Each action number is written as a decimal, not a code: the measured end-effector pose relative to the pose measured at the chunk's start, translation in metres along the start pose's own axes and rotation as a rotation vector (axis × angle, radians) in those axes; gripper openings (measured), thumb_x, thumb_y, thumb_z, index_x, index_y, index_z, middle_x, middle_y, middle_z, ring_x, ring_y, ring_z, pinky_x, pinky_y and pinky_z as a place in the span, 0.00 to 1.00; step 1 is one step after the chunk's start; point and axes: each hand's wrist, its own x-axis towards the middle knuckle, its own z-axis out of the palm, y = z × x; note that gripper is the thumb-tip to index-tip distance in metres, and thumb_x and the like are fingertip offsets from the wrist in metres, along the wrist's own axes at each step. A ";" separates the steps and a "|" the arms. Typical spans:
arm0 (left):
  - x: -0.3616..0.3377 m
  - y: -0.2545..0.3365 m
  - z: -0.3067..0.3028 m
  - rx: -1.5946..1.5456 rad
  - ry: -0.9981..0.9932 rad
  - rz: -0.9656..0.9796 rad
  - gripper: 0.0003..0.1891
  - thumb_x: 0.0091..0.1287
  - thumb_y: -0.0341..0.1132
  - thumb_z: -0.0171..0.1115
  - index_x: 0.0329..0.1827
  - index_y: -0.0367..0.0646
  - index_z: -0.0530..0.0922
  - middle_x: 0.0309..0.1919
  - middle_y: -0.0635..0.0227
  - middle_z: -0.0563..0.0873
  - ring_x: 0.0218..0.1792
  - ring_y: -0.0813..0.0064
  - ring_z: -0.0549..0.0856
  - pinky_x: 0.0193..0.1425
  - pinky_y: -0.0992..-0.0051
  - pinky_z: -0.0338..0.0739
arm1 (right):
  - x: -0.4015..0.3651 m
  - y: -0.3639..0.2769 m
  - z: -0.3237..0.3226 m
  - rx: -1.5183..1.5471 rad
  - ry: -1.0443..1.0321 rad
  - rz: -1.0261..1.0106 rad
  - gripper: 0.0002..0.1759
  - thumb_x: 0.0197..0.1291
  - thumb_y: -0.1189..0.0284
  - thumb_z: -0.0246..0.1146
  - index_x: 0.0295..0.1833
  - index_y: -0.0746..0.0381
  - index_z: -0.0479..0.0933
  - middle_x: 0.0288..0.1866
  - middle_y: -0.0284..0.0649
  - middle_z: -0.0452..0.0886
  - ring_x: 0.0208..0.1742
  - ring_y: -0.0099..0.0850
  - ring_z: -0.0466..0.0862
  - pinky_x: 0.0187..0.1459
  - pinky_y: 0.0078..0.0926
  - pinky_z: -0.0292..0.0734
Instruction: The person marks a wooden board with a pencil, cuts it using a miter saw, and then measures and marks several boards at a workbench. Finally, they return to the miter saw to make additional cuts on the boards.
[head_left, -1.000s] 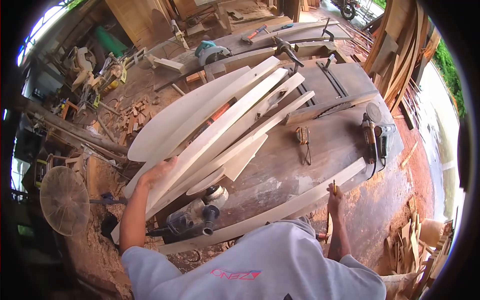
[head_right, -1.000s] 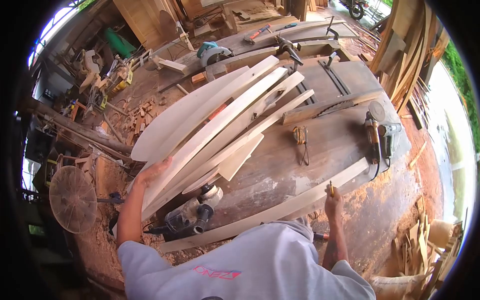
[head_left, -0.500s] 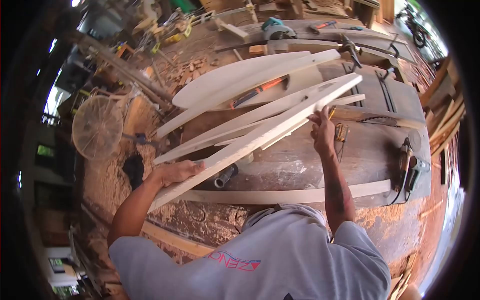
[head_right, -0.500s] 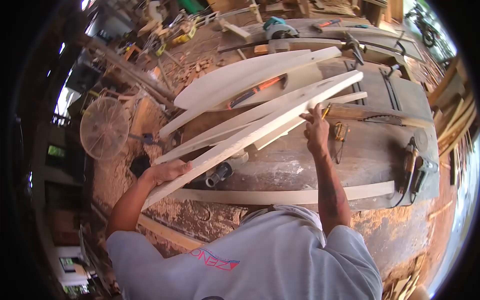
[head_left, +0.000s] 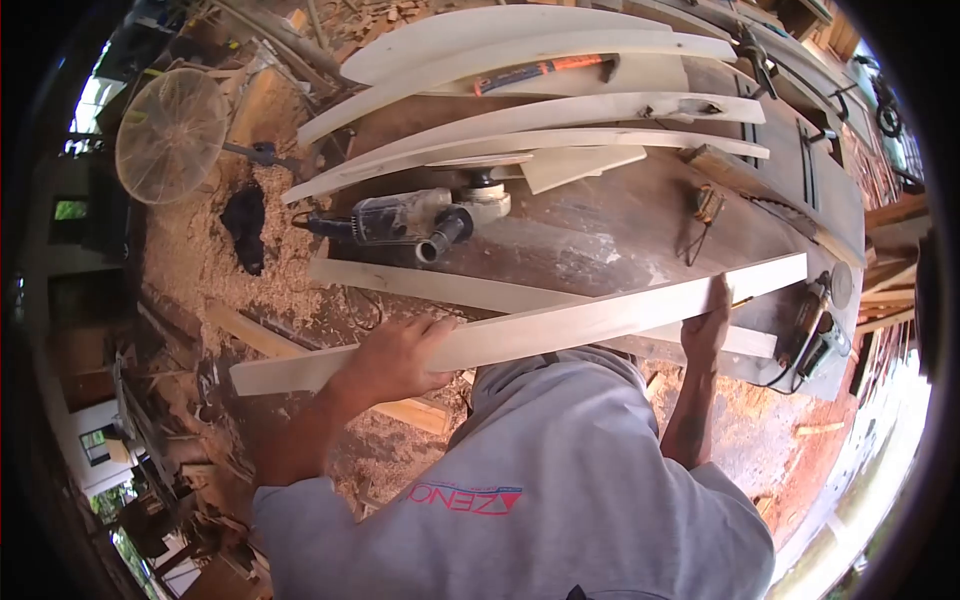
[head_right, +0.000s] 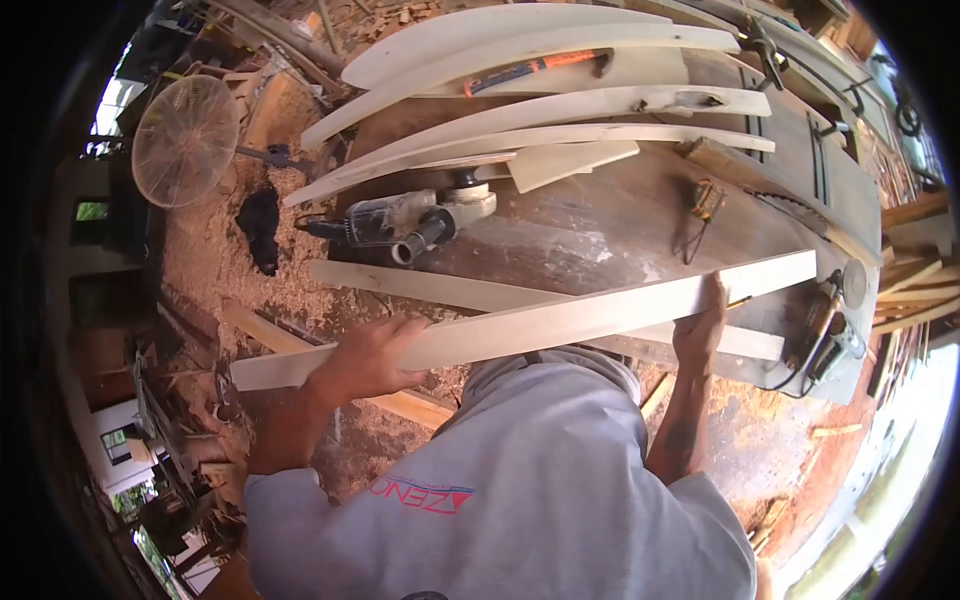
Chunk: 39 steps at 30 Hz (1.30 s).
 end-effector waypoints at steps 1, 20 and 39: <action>0.006 -0.008 0.020 0.026 0.049 -0.006 0.37 0.51 0.46 0.75 0.64 0.43 0.73 0.49 0.55 0.83 0.48 0.51 0.85 0.54 0.57 0.79 | -0.003 0.002 -0.007 -0.108 0.125 0.131 0.14 0.73 0.54 0.57 0.45 0.53 0.77 0.19 0.25 0.68 0.10 0.15 0.59 0.10 0.15 0.51; 0.075 -0.077 0.138 0.121 0.548 -0.050 0.19 0.50 0.19 0.68 0.42 0.39 0.70 0.49 0.56 0.80 0.53 0.49 0.80 0.58 0.53 0.74 | -0.033 -0.019 -0.044 -0.855 0.122 0.196 0.29 0.66 0.49 0.64 0.28 0.67 0.82 0.26 0.42 0.87 0.29 0.26 0.80 0.40 0.27 0.74; 0.100 -0.089 0.132 0.137 0.560 0.005 0.17 0.63 0.36 0.68 0.53 0.39 0.80 0.49 0.59 0.82 0.53 0.56 0.81 0.58 0.60 0.77 | 0.037 -0.026 -0.030 -1.861 -0.658 -0.392 0.34 0.50 0.65 0.76 0.64 0.60 0.76 0.65 0.49 0.78 0.58 0.51 0.82 0.54 0.43 0.80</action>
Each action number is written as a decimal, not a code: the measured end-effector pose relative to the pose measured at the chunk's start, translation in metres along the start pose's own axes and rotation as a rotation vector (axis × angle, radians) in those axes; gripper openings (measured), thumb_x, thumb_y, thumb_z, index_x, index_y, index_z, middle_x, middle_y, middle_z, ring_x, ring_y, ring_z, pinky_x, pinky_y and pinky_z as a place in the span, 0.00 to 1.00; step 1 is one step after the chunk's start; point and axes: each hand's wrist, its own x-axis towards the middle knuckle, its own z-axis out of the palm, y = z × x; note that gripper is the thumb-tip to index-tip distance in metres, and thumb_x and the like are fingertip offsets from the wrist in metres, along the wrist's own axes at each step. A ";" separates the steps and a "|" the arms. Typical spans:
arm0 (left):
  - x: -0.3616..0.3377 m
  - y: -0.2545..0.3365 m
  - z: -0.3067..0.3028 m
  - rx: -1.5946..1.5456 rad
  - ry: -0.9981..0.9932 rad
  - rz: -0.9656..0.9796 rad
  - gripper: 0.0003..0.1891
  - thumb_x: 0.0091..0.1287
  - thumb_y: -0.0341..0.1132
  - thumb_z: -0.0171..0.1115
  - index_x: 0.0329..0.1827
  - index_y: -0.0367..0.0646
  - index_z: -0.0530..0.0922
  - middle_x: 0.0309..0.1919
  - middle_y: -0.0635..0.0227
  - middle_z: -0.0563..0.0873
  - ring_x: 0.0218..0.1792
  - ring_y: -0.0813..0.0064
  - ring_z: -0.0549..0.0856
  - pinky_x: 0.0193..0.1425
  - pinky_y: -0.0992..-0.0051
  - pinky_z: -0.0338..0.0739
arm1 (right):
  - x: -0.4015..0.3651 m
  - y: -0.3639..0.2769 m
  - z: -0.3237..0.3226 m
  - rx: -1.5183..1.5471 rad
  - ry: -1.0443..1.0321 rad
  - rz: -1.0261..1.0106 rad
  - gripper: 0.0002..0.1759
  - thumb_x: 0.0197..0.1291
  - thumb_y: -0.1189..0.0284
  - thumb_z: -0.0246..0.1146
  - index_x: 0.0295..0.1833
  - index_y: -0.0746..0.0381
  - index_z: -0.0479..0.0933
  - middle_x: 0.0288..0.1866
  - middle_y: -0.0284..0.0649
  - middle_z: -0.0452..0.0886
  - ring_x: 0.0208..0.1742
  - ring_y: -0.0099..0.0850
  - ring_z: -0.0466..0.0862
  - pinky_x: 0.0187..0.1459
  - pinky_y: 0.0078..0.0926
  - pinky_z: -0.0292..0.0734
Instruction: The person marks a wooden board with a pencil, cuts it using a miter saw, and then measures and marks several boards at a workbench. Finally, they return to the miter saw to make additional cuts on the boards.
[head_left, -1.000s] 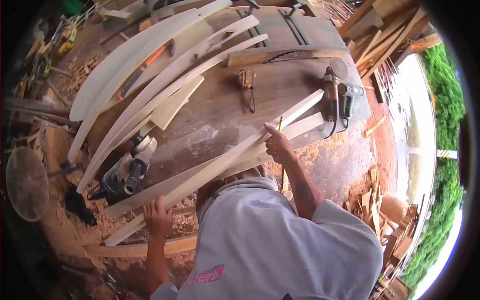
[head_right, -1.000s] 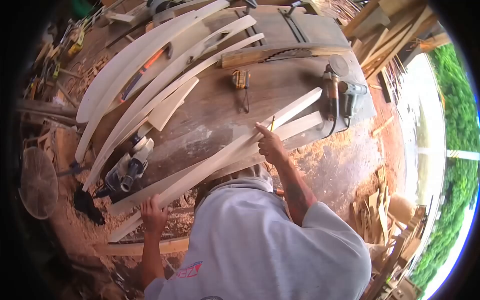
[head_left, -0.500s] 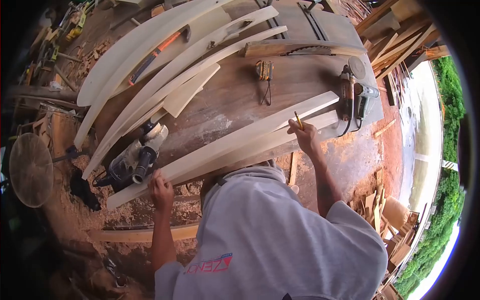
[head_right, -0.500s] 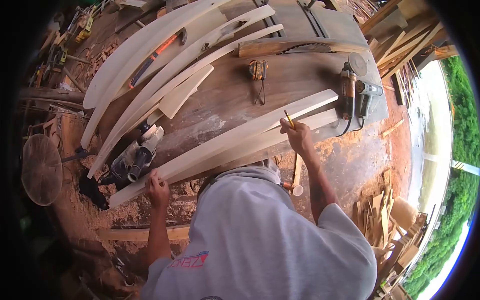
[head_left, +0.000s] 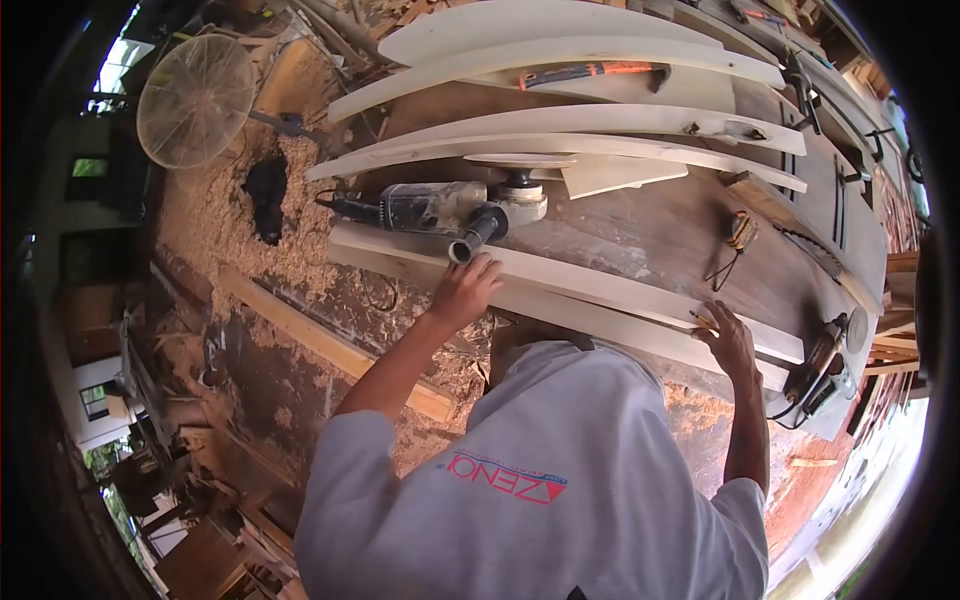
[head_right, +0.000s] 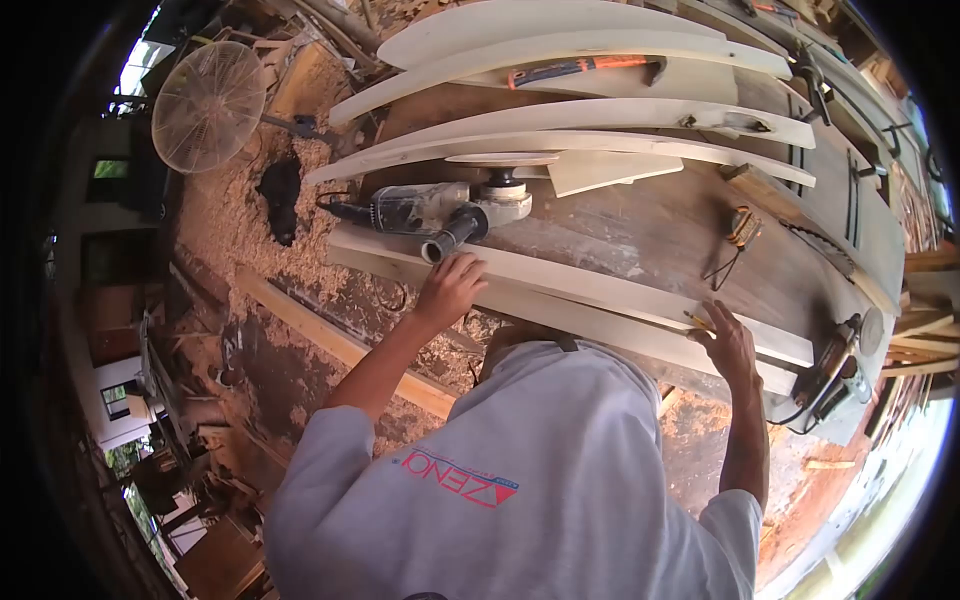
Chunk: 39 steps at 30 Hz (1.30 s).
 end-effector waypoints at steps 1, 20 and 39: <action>0.003 0.003 0.000 -0.011 0.001 0.002 0.18 0.64 0.38 0.67 0.53 0.39 0.79 0.48 0.60 0.81 0.52 0.58 0.82 0.56 0.61 0.77 | -0.001 -0.002 -0.003 0.006 -0.013 0.006 0.34 0.50 0.65 0.76 0.64 0.60 0.75 0.64 0.48 0.79 0.57 0.51 0.83 0.53 0.43 0.80; -0.014 0.083 0.063 0.095 -0.075 0.136 0.44 0.53 0.45 0.74 0.74 0.41 0.66 0.62 0.53 0.69 0.65 0.50 0.67 0.71 0.48 0.60 | -0.044 -0.022 0.049 -0.047 0.528 -0.209 0.28 0.52 0.69 0.75 0.61 0.58 0.76 0.53 0.45 0.82 0.40 0.40 0.88 0.28 0.32 0.85; -0.022 0.069 0.019 -0.244 -0.186 0.224 0.31 0.48 0.40 0.77 0.53 0.35 0.75 0.49 0.54 0.74 0.52 0.53 0.76 0.58 0.56 0.73 | -0.076 -0.046 0.015 -0.082 -0.112 -0.078 0.32 0.56 0.64 0.65 0.65 0.60 0.67 0.59 0.46 0.75 0.30 0.45 0.86 0.28 0.43 0.82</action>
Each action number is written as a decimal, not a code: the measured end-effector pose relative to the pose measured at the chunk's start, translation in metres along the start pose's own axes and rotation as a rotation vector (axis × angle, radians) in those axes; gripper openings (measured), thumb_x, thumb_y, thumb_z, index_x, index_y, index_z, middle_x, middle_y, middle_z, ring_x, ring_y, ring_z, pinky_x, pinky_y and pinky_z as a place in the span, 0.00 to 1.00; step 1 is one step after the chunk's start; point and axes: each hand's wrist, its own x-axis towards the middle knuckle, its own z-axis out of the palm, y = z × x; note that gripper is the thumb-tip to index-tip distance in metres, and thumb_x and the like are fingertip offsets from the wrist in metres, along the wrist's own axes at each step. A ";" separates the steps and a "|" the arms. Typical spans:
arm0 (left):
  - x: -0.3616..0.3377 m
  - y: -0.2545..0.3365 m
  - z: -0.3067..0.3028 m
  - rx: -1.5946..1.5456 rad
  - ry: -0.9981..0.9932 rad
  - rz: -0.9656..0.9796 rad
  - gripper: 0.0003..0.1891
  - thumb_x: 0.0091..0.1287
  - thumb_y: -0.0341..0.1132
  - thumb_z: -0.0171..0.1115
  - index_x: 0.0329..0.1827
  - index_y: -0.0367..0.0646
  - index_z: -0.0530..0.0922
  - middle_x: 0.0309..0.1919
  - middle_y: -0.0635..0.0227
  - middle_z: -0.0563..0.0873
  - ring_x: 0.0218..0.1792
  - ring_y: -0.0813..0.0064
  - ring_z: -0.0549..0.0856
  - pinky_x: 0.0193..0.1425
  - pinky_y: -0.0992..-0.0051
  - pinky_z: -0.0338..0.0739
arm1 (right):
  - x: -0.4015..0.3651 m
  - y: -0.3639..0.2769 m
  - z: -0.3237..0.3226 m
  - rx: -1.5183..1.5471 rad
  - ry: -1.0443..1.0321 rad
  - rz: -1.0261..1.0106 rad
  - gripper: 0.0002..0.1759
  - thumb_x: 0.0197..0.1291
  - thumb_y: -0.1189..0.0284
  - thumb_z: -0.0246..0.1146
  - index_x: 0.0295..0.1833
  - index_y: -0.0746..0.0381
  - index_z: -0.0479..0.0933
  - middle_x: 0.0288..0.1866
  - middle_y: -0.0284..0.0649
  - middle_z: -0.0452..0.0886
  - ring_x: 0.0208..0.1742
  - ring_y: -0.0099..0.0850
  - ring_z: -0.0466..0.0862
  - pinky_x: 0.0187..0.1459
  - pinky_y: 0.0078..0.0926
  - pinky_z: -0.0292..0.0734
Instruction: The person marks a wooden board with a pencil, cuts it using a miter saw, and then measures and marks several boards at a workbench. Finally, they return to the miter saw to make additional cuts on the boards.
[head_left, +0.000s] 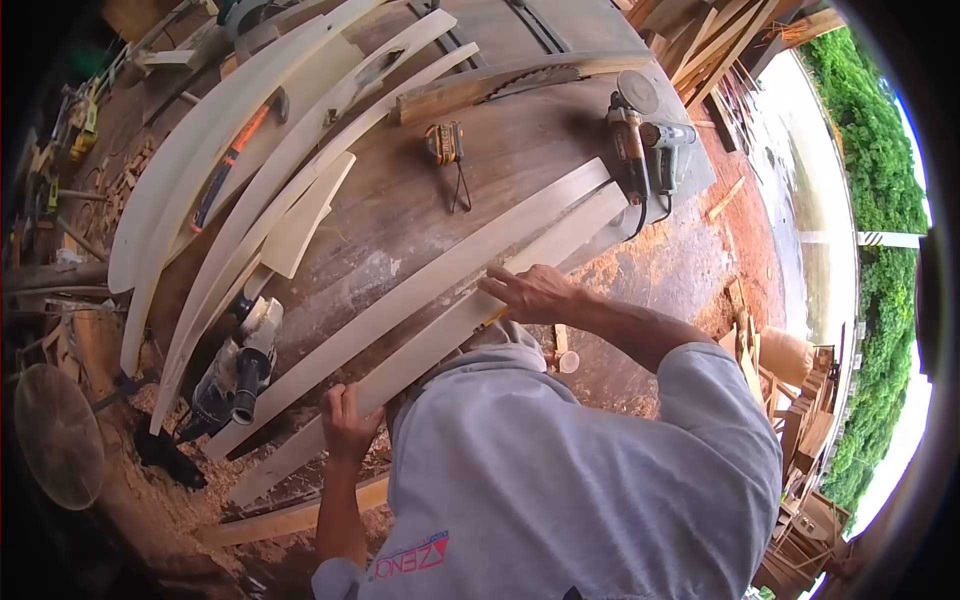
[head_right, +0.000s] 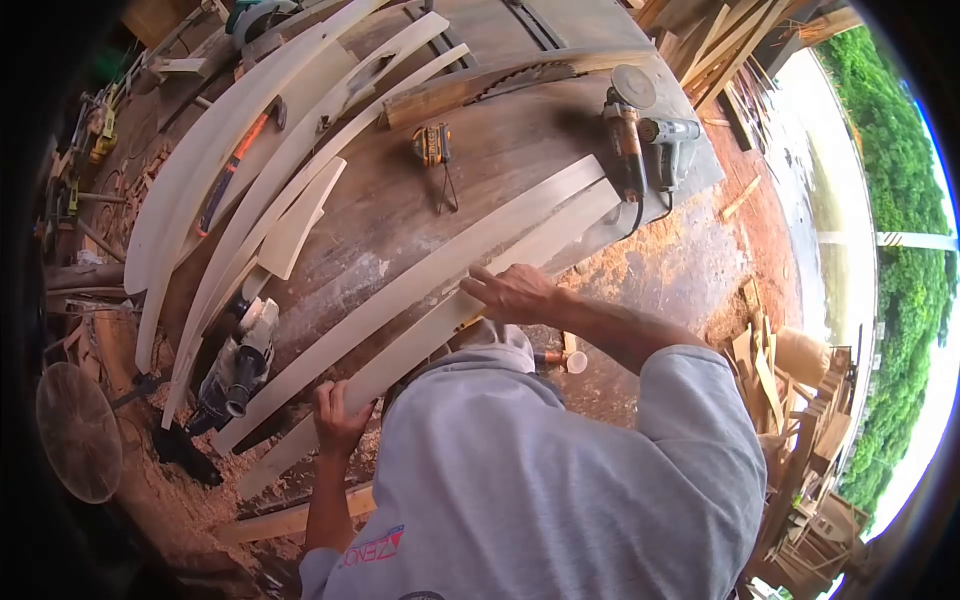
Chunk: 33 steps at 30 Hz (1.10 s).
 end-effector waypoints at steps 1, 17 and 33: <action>0.004 0.000 -0.003 -0.009 0.028 -0.006 0.30 0.48 0.38 0.77 0.53 0.36 0.76 0.49 0.55 0.74 0.52 0.53 0.76 0.58 0.56 0.73 | 0.003 -0.001 -0.006 -0.008 0.041 0.022 0.32 0.55 0.65 0.65 0.65 0.60 0.67 0.60 0.47 0.75 0.31 0.45 0.86 0.28 0.43 0.82; 0.100 -0.013 0.002 0.120 -0.183 -0.099 0.25 0.54 0.33 0.71 0.56 0.40 0.74 0.52 0.56 0.80 0.56 0.51 0.77 0.60 0.53 0.71 | 0.044 0.078 -0.021 -0.198 0.018 0.172 0.24 0.58 0.75 0.62 0.61 0.66 0.68 0.53 0.53 0.78 0.36 0.48 0.87 0.36 0.45 0.83; 0.094 -0.038 0.008 -0.082 -0.131 -0.051 0.24 0.52 0.33 0.70 0.54 0.41 0.75 0.46 0.53 0.85 0.49 0.49 0.82 0.56 0.54 0.75 | 0.055 0.079 -0.022 -0.225 -0.063 0.075 0.13 0.59 0.74 0.61 0.48 0.66 0.73 0.43 0.47 0.81 0.41 0.46 0.87 0.40 0.42 0.84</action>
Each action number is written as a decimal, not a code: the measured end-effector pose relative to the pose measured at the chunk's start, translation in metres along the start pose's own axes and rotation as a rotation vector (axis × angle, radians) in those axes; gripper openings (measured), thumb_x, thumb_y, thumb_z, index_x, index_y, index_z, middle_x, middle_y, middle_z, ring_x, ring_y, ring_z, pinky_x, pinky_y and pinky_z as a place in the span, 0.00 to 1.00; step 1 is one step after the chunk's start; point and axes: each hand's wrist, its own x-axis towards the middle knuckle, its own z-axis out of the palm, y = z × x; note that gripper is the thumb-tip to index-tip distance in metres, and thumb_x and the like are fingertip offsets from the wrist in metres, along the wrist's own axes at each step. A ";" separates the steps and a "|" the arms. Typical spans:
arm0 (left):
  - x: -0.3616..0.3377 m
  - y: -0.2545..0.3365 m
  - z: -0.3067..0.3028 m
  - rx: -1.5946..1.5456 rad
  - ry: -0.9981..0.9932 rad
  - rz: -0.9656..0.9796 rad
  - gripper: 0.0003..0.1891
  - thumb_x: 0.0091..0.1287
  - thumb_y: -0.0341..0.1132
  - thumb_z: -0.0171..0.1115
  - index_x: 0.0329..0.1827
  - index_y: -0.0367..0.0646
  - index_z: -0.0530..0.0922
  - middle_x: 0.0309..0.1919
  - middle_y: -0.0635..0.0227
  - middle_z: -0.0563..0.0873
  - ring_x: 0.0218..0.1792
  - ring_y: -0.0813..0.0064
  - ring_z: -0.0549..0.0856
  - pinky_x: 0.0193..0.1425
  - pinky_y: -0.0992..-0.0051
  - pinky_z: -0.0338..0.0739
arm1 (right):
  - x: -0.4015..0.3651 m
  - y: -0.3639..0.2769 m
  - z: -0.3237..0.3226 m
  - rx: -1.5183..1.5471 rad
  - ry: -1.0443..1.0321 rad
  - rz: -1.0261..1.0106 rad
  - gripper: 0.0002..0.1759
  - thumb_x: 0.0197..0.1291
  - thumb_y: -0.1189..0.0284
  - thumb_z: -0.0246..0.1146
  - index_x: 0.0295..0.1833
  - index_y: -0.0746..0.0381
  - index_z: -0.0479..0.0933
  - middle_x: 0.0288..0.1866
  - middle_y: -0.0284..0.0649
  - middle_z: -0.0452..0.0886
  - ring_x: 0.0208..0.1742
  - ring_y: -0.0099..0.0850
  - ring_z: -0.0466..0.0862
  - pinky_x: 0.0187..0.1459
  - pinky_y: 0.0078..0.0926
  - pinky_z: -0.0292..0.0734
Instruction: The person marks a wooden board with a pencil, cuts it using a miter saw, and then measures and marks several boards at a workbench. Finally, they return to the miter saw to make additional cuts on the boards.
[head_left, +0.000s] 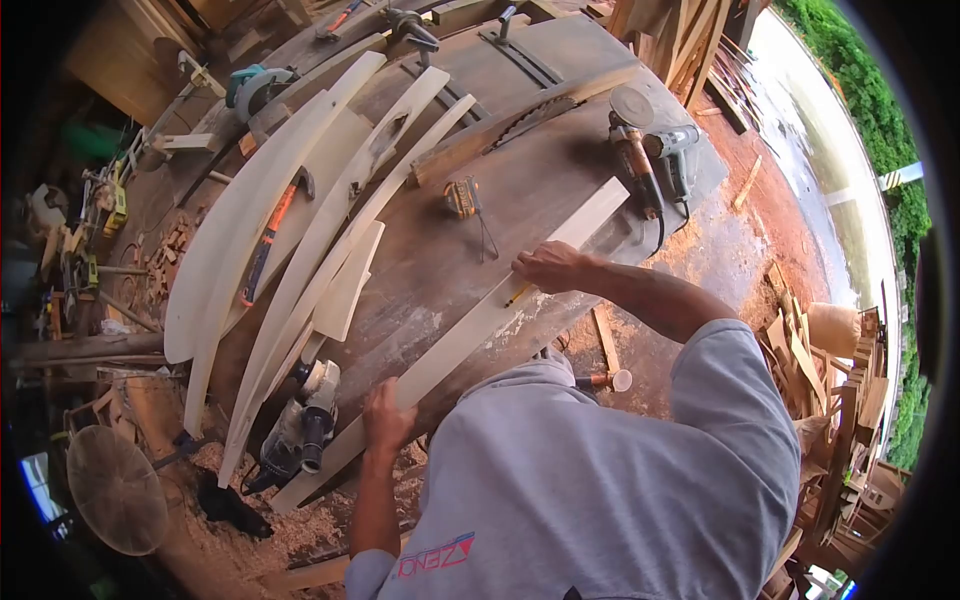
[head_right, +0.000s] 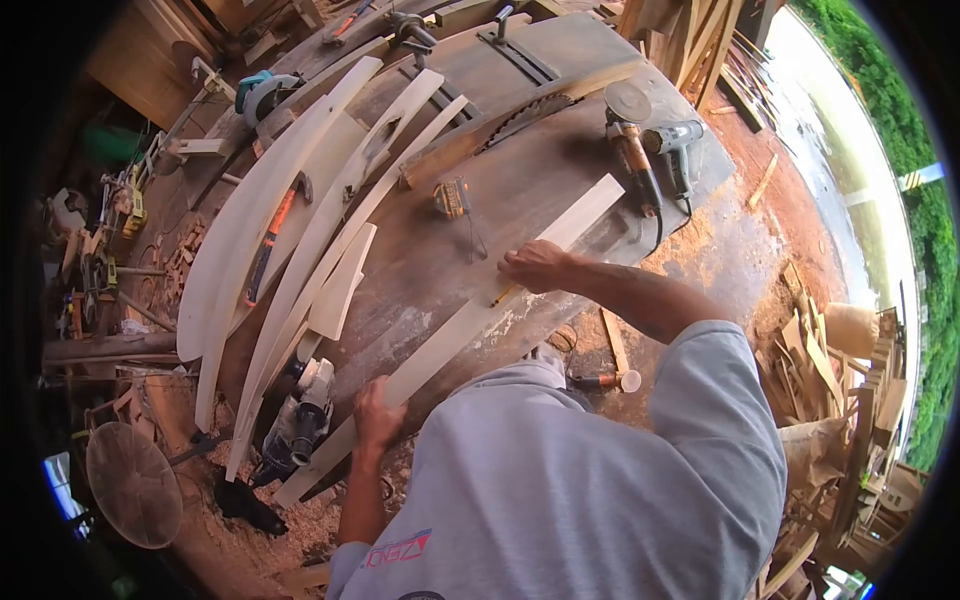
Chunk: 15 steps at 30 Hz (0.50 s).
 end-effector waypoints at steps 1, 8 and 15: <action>-0.003 -0.004 0.004 0.010 0.019 -0.031 0.24 0.52 0.33 0.70 0.54 0.41 0.75 0.46 0.53 0.85 0.49 0.49 0.82 0.56 0.54 0.75 | 0.001 -0.004 -0.002 0.022 -0.017 0.021 0.14 0.58 0.74 0.61 0.49 0.66 0.74 0.43 0.47 0.81 0.41 0.46 0.87 0.40 0.42 0.83; 0.007 0.004 -0.014 0.116 -0.063 0.008 0.24 0.48 0.38 0.72 0.48 0.41 0.76 0.47 0.58 0.79 0.53 0.55 0.79 0.56 0.58 0.75 | 0.003 -0.020 0.000 0.005 0.045 0.100 0.17 0.51 0.75 0.64 0.48 0.62 0.74 0.44 0.46 0.81 0.40 0.48 0.86 0.41 0.46 0.81; -0.004 0.000 0.002 0.042 -0.058 -0.035 0.22 0.45 0.36 0.70 0.43 0.40 0.75 0.47 0.57 0.78 0.54 0.54 0.78 0.57 0.52 0.72 | 0.000 -0.023 0.001 -0.033 -0.001 0.067 0.20 0.50 0.73 0.67 0.50 0.62 0.73 0.45 0.45 0.82 0.39 0.50 0.85 0.42 0.48 0.80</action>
